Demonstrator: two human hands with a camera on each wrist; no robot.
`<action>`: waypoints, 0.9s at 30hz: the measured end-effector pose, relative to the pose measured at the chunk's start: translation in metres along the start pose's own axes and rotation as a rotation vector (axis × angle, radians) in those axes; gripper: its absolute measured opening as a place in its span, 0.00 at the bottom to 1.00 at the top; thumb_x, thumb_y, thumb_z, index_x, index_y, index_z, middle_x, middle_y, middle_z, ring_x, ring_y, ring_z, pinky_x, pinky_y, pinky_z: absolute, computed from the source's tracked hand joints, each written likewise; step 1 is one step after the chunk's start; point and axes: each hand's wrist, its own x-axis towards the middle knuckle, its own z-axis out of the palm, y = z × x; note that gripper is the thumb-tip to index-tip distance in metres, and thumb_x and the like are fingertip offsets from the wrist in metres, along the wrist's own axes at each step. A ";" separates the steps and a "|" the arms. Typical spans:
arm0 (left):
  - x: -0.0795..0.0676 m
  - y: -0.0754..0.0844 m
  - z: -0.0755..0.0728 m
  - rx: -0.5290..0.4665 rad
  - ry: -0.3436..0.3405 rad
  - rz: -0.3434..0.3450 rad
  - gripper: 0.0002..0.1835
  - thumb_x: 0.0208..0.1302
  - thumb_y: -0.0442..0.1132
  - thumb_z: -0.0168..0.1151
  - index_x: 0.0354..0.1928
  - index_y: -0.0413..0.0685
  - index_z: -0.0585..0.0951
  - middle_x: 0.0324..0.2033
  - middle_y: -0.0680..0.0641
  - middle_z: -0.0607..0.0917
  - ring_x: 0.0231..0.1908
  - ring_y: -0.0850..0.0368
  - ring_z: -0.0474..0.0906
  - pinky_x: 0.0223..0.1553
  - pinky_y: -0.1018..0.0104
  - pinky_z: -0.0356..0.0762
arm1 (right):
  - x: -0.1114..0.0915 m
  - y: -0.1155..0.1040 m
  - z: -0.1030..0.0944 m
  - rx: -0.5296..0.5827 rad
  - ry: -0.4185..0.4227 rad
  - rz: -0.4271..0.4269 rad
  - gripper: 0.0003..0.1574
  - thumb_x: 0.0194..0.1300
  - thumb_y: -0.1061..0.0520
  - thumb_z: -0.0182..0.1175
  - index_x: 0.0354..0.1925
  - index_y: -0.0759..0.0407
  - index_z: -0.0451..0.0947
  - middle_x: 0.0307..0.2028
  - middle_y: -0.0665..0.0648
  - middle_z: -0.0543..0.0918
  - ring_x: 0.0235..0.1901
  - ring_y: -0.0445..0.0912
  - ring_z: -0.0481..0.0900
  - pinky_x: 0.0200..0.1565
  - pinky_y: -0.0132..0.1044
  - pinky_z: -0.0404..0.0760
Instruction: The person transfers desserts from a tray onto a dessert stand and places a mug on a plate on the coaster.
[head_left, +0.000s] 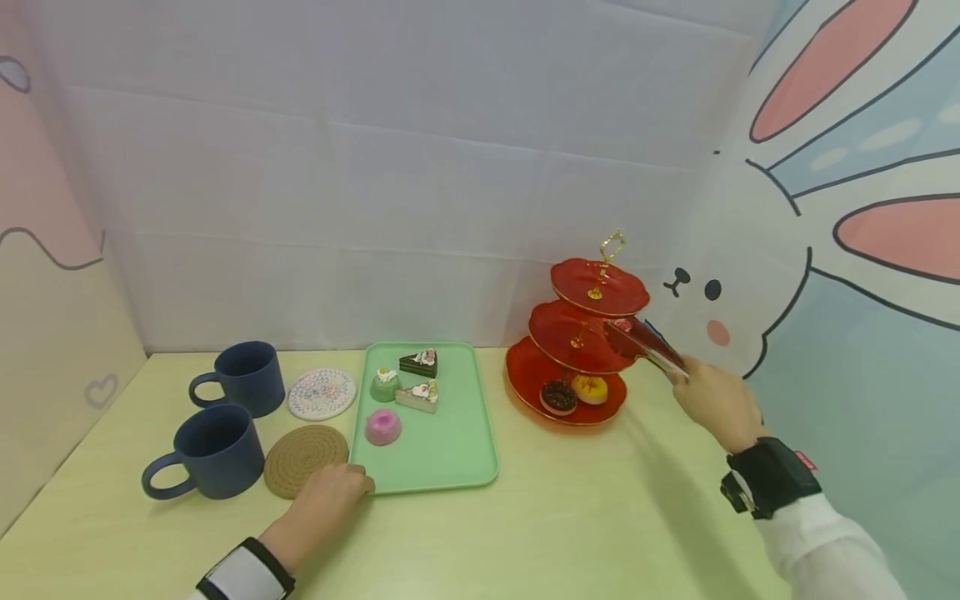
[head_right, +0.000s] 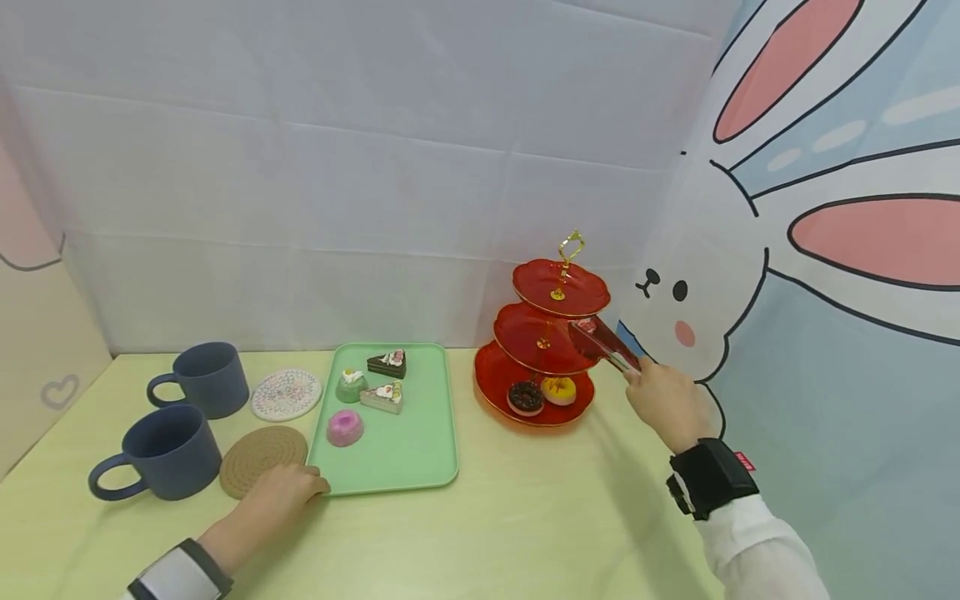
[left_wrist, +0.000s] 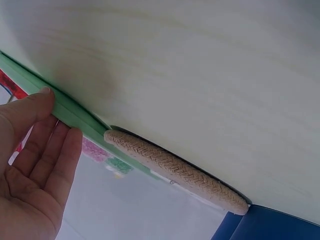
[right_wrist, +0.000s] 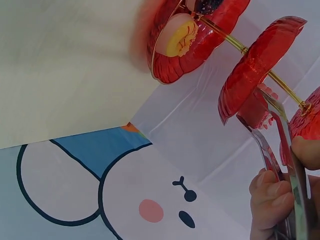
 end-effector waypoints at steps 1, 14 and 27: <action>0.000 0.000 0.000 -0.001 0.000 -0.002 0.09 0.40 0.25 0.64 0.18 0.48 0.82 0.14 0.52 0.78 0.15 0.58 0.72 0.15 0.62 0.74 | 0.002 -0.001 0.000 0.005 -0.005 0.002 0.18 0.67 0.51 0.46 0.38 0.66 0.70 0.24 0.63 0.76 0.24 0.58 0.74 0.24 0.53 0.72; -0.002 0.001 0.001 0.000 -0.008 0.003 0.08 0.40 0.26 0.64 0.18 0.49 0.82 0.14 0.52 0.77 0.15 0.58 0.72 0.14 0.61 0.73 | 0.023 -0.009 0.012 -0.018 -0.029 -0.009 0.16 0.65 0.52 0.47 0.32 0.64 0.72 0.18 0.58 0.72 0.19 0.53 0.70 0.18 0.44 0.68; -0.001 0.001 -0.001 0.014 -0.005 -0.003 0.09 0.40 0.26 0.64 0.17 0.49 0.82 0.14 0.52 0.77 0.15 0.58 0.72 0.13 0.61 0.73 | 0.033 -0.008 0.022 -0.040 -0.022 -0.010 0.18 0.64 0.52 0.48 0.32 0.67 0.72 0.18 0.60 0.73 0.18 0.55 0.71 0.19 0.48 0.71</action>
